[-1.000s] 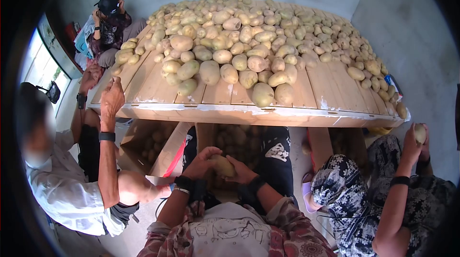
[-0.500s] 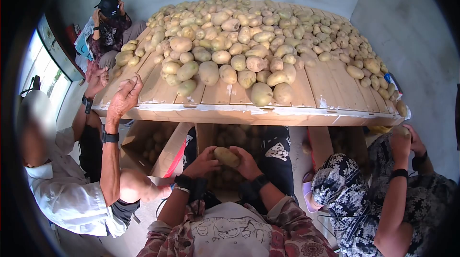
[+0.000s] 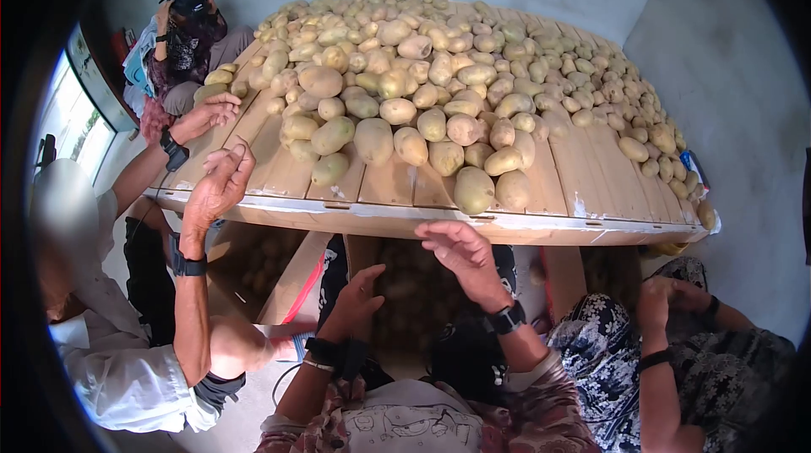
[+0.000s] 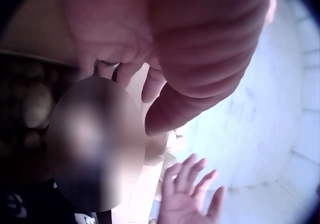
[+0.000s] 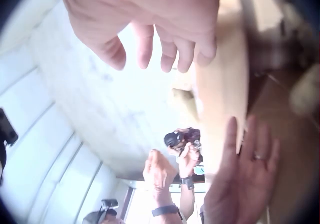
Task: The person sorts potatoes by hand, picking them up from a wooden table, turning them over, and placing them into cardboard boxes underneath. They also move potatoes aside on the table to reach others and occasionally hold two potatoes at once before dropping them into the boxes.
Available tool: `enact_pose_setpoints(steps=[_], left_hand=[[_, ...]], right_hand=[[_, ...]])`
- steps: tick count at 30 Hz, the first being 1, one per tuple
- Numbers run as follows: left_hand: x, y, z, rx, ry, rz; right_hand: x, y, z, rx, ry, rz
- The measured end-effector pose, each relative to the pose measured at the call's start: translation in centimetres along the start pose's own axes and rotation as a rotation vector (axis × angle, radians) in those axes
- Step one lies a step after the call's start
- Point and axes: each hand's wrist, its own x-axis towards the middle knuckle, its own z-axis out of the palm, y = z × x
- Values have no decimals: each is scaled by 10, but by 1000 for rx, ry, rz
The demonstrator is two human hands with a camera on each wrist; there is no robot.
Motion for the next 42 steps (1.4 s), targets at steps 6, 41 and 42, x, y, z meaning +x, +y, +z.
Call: enact_pose_setpoints(steps=[6, 41, 42], left_hand=[[16, -2, -30, 1067, -194, 192], [39, -14, -61, 1036, -348, 264], [32, -16, -56, 1045, -305, 316]], right_hand=[[176, -93, -50, -627, -6, -105], [387, -71, -81, -348, 264, 18], [363, -83, -76, -218, 223, 74]])
